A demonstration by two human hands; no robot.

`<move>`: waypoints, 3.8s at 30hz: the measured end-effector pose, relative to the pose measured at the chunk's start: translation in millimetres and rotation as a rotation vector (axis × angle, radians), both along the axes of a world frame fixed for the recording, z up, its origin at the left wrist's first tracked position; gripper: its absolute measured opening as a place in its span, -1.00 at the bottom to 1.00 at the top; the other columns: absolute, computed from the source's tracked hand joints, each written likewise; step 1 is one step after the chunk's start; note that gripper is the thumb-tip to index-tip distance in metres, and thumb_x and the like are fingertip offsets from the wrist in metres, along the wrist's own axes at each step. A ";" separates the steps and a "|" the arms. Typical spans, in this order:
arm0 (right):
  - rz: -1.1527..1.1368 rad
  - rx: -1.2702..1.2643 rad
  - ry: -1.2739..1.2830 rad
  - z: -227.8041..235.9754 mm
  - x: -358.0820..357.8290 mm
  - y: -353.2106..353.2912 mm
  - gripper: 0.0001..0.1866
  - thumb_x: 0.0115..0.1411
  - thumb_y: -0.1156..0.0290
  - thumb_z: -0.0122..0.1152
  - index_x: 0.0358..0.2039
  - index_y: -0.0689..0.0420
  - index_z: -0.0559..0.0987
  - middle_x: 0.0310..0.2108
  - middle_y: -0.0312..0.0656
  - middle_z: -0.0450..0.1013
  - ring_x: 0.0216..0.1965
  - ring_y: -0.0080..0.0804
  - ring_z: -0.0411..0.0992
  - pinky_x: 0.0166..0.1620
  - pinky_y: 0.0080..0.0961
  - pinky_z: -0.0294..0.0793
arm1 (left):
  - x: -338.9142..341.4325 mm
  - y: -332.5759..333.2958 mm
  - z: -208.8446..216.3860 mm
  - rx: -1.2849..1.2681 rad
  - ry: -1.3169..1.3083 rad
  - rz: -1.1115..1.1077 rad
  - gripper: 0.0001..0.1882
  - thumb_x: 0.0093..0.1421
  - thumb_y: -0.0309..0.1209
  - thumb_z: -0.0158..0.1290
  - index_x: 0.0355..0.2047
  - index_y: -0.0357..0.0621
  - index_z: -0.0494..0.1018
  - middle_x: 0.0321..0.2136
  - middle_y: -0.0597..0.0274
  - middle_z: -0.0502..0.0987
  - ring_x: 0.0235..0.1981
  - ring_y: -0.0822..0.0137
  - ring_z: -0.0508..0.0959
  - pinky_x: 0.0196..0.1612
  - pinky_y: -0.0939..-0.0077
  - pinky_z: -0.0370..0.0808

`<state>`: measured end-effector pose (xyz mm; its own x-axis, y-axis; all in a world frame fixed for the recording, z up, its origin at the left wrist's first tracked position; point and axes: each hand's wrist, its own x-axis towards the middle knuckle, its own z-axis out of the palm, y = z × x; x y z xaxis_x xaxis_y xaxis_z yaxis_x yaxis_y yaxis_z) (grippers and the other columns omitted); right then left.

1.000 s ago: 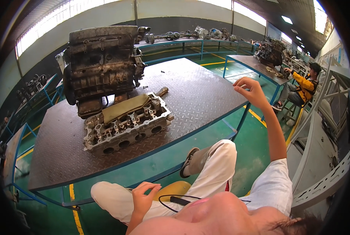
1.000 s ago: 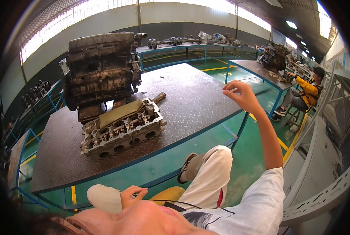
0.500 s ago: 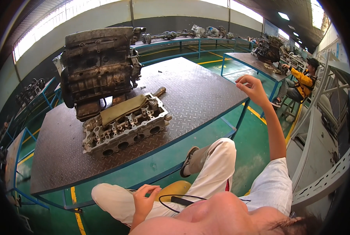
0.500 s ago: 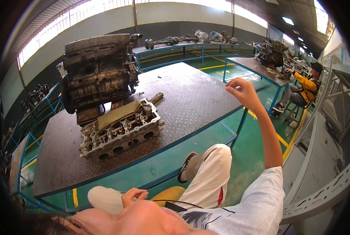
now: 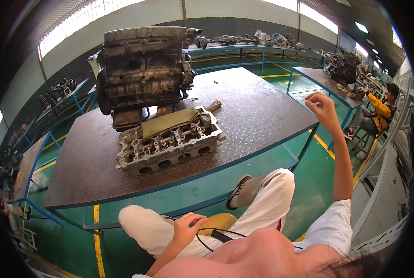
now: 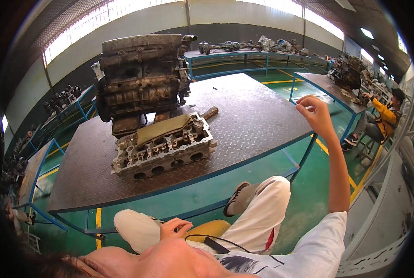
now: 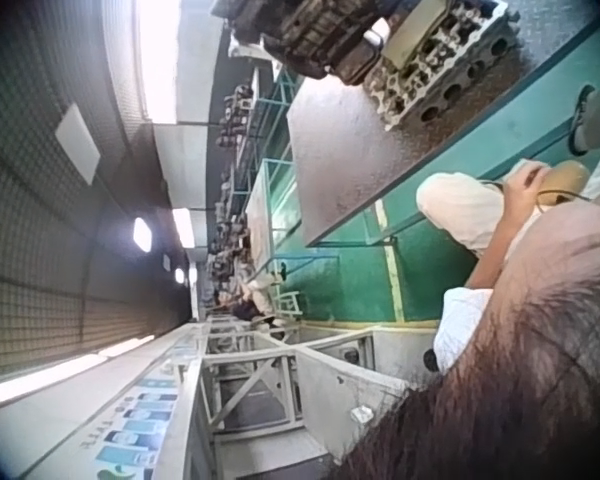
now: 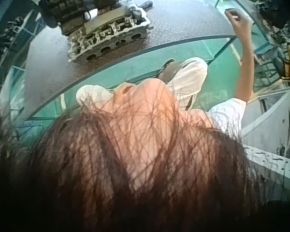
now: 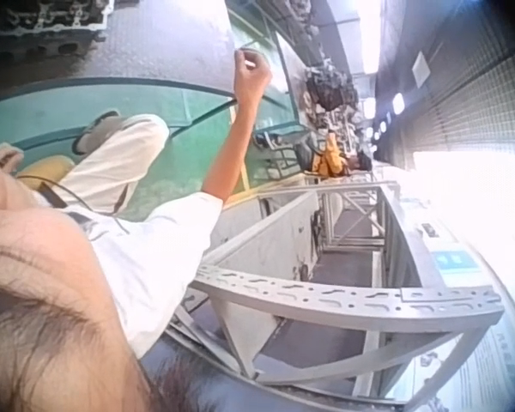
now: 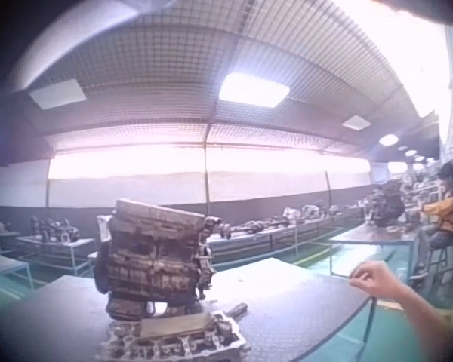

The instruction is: The person handles a cylinder head by hand on a workbench. The person touches different parts of the valve assembly and rotates the cylinder head on the table surface.

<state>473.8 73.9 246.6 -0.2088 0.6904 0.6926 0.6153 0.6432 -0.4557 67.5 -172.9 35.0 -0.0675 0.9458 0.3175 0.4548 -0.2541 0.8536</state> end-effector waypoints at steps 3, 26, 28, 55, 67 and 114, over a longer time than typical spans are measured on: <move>0.019 0.006 0.025 3.3 -4.2 1.2 -0.86 0.11 0.45 0.18 -0.47 0.28 0.53 -0.28 -0.18 0.48 -0.32 -0.51 0.43 -0.29 -0.62 0.43 | 1.6 -2.0 -7.5 0.007 -0.024 0.014 -0.92 0.04 -0.52 0.17 -0.45 -0.28 0.55 -0.56 0.21 0.52 -0.60 0.46 0.48 -0.52 0.66 0.39; -0.067 0.182 0.036 -8.7 48.8 -13.4 -0.84 0.15 0.41 0.16 -0.44 0.26 0.53 -0.44 -0.27 0.41 -0.46 -0.61 0.42 -0.41 -0.69 0.39 | 32.9 -14.4 -17.3 0.008 -0.033 -0.081 -0.92 -0.01 -0.58 0.19 -0.52 -0.33 0.51 -0.62 0.22 0.48 -0.66 0.53 0.37 -0.60 0.67 0.28; -0.078 0.143 0.043 -4.2 40.9 -14.6 -0.84 0.15 0.41 0.17 -0.44 0.26 0.53 -0.40 -0.26 0.44 -0.45 -0.61 0.43 -0.41 -0.69 0.38 | 28.6 -13.5 -26.9 -0.018 -0.056 -0.103 -0.93 -0.01 -0.59 0.19 -0.51 -0.34 0.51 -0.62 0.22 0.48 -0.67 0.53 0.37 -0.61 0.67 0.28; -0.212 0.257 0.210 -6.1 73.9 -7.7 -0.83 0.18 0.34 0.18 -0.30 0.16 0.58 -0.45 -0.32 0.49 -0.45 -0.67 0.43 -0.41 -0.76 0.39 | 29.6 -3.4 -0.8 -0.217 -0.305 -0.189 -0.92 0.06 -0.59 0.09 -0.55 -0.34 0.47 -0.65 0.23 0.50 -0.70 0.54 0.41 -0.62 0.69 0.31; -0.285 0.175 0.225 -8.3 68.5 21.8 -0.77 0.16 0.29 0.21 -0.26 0.17 0.61 -0.44 -0.29 0.53 -0.43 -0.64 0.46 -0.36 -0.74 0.42 | 28.2 6.2 -5.6 -0.259 -0.400 -0.207 -0.91 0.12 -0.55 0.08 -0.48 -0.35 0.50 -0.57 0.19 0.52 -0.68 0.54 0.42 -0.59 0.70 0.34; -0.211 -0.089 0.066 -35.7 69.4 74.3 -0.73 0.15 0.20 0.21 -0.30 0.16 0.61 -0.49 -0.28 0.51 -0.44 -0.63 0.46 -0.38 -0.71 0.41 | -23.2 43.0 -19.3 -0.078 -0.212 0.008 -0.90 0.07 -0.50 0.13 -0.40 -0.29 0.53 -0.50 0.23 0.55 -0.52 0.50 0.51 -0.43 0.69 0.40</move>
